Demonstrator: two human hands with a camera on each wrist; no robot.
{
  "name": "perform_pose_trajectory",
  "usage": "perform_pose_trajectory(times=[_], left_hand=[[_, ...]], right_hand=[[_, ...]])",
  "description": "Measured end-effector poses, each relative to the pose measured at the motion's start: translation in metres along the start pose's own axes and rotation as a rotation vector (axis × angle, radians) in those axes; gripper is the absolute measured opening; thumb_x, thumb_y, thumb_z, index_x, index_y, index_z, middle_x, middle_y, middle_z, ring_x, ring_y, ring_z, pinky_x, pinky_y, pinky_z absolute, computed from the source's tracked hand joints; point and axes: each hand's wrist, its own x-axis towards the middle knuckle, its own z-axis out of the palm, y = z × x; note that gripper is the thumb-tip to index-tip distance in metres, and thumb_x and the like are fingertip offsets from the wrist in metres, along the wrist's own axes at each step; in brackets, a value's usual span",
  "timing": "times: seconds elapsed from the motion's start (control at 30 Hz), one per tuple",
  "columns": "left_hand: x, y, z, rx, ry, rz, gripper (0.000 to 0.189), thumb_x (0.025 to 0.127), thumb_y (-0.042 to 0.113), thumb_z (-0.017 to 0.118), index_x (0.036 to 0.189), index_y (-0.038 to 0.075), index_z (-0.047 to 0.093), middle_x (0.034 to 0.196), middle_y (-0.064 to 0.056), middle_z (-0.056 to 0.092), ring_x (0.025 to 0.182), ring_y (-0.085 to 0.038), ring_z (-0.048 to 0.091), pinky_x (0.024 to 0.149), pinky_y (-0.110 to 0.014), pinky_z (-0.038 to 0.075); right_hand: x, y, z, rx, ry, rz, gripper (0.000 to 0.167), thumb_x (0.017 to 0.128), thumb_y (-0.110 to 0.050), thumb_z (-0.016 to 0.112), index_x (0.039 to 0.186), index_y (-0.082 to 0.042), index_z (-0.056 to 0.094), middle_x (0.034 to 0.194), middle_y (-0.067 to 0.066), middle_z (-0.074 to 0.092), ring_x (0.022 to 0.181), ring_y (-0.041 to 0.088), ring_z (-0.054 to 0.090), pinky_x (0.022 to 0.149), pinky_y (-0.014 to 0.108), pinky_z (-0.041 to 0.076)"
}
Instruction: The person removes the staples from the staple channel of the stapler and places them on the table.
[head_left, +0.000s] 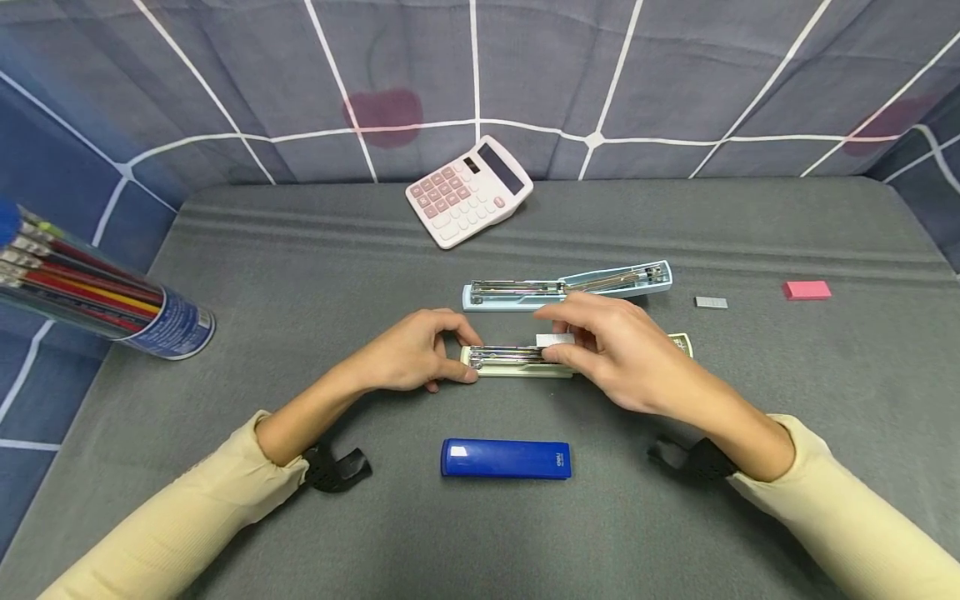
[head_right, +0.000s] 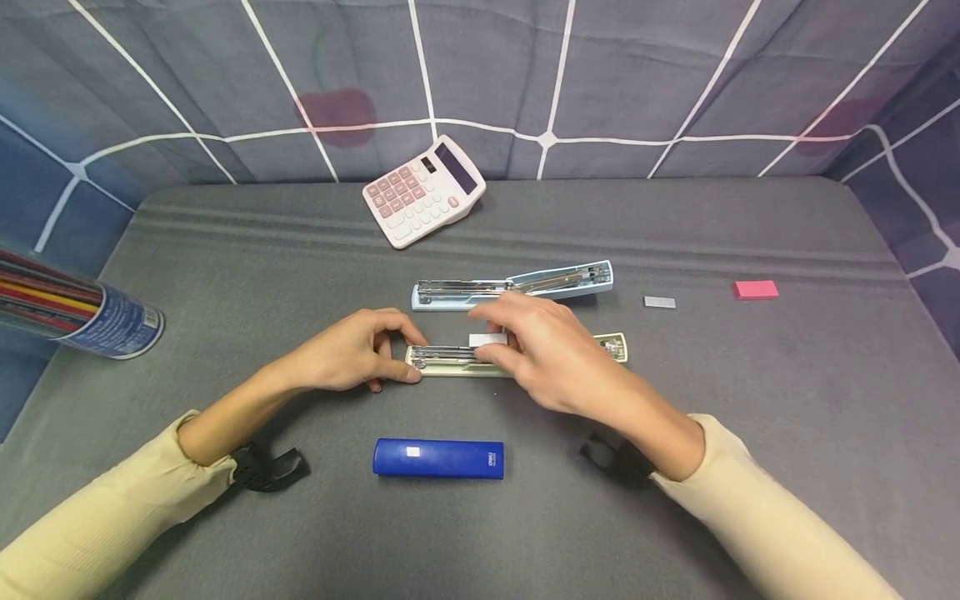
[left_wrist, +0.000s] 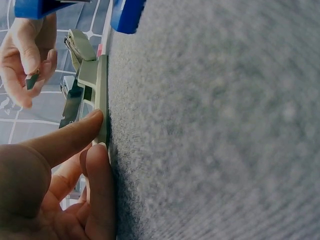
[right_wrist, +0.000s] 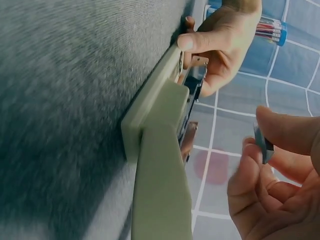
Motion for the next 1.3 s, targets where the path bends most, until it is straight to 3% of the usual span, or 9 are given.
perform_pose_trajectory(times=[0.17,0.53,0.7,1.0,1.3], left_hand=[[-0.002,0.000,0.000,-0.004,0.005,-0.005,0.029,0.079,0.010,0.084,0.103,0.008,0.070,0.093,-0.006,0.060,0.044,-0.016,0.055,0.043,-0.031,0.049],[-0.003,0.000,-0.001,-0.008,0.004,-0.010,0.029,0.079,0.011,0.084,0.104,0.008,0.070,0.093,-0.006,0.060,0.044,-0.016,0.055,0.042,-0.030,0.049],[-0.002,0.000,0.000,-0.004,0.008,-0.007,0.029,0.079,0.010,0.084,0.104,0.007,0.070,0.093,-0.006,0.061,0.044,-0.016,0.055,0.042,-0.031,0.049],[-0.001,0.001,0.000,-0.001,0.008,-0.001,0.029,0.079,0.010,0.084,0.104,0.007,0.070,0.091,-0.006,0.060,0.044,-0.017,0.055,0.043,-0.032,0.049],[-0.001,0.002,0.000,0.003,0.005,0.005,0.029,0.079,0.010,0.084,0.104,0.007,0.070,0.092,-0.007,0.060,0.044,-0.017,0.055,0.043,-0.032,0.050]], right_hand=[[-0.009,0.001,-0.011,-0.071,-0.020,-0.013,0.010,0.090,-0.010,0.073,0.096,-0.018,0.073,0.086,-0.016,0.055,0.071,0.002,0.048,0.061,0.024,0.040],[-0.045,0.006,-0.031,-0.071,0.031,-0.047,0.025,0.083,-0.006,0.078,0.103,-0.020,0.072,0.087,-0.020,0.052,0.071,-0.001,0.048,0.060,0.017,0.038],[-0.062,0.010,-0.045,-0.078,0.069,0.004,0.028,0.078,-0.001,0.081,0.098,-0.019,0.074,0.086,-0.019,0.057,0.070,0.000,0.050,0.061,0.016,0.038],[-0.089,0.029,-0.068,-0.142,0.107,0.067,0.044,0.070,0.005,0.085,0.092,-0.028,0.069,0.089,-0.020,0.059,0.078,-0.003,0.051,0.064,0.015,0.038],[-0.113,0.071,-0.078,-0.113,0.118,0.211,0.031,0.077,0.008,0.078,0.095,-0.017,0.072,0.088,-0.009,0.065,0.082,0.000,0.057,0.075,0.007,0.042]])
